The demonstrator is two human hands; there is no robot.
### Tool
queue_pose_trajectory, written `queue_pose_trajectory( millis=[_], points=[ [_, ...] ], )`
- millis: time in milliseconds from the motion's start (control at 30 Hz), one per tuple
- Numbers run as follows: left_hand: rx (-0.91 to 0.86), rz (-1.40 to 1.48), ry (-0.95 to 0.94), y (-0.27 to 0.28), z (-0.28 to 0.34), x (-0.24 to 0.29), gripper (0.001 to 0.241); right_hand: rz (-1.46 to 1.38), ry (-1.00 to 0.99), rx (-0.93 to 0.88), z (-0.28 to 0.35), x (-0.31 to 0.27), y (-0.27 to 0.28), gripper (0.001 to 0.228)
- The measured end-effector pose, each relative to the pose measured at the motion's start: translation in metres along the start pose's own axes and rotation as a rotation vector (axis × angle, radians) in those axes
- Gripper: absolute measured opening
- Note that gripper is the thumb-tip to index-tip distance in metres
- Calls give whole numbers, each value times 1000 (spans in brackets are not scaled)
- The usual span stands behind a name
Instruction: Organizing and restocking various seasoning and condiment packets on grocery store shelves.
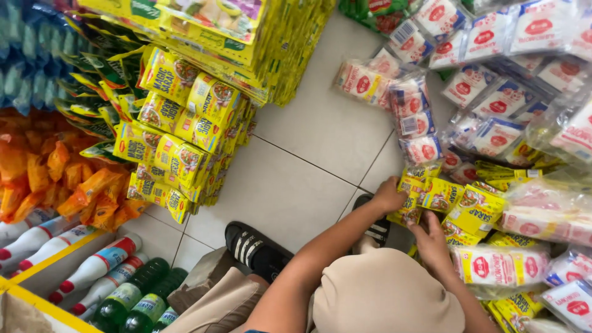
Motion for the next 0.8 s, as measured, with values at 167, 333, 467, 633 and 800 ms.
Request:
queue_pose_trajectory(
  millis=[167, 333, 467, 633, 800],
  points=[
    [-72, 79, 126, 31, 21, 20, 49, 17, 57, -63, 2, 5, 13, 61],
    [-76, 140, 206, 93, 42, 40, 49, 14, -37, -170, 27, -66, -7, 57],
    [-268, 401, 334, 126, 66, 49, 45, 68, -9, -232, 22, -98, -25, 49],
    [-340, 378, 467, 211, 104, 50, 50, 59, 86, -417, 17, -147, -91, 45],
    [-130, 389, 308, 345, 156, 81, 66, 207, 220, -797, 65, -227, -190, 48]
  ],
)
Point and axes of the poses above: each hand's wrist, its own z-axis away from the middle knuckle, its own y-axis out of the back of the hand, x = y × z, the point moved 10 cm from there along -z, towards the middle knuckle, and after that the axes turned 13 degrees about x, right-handed, at the moved point
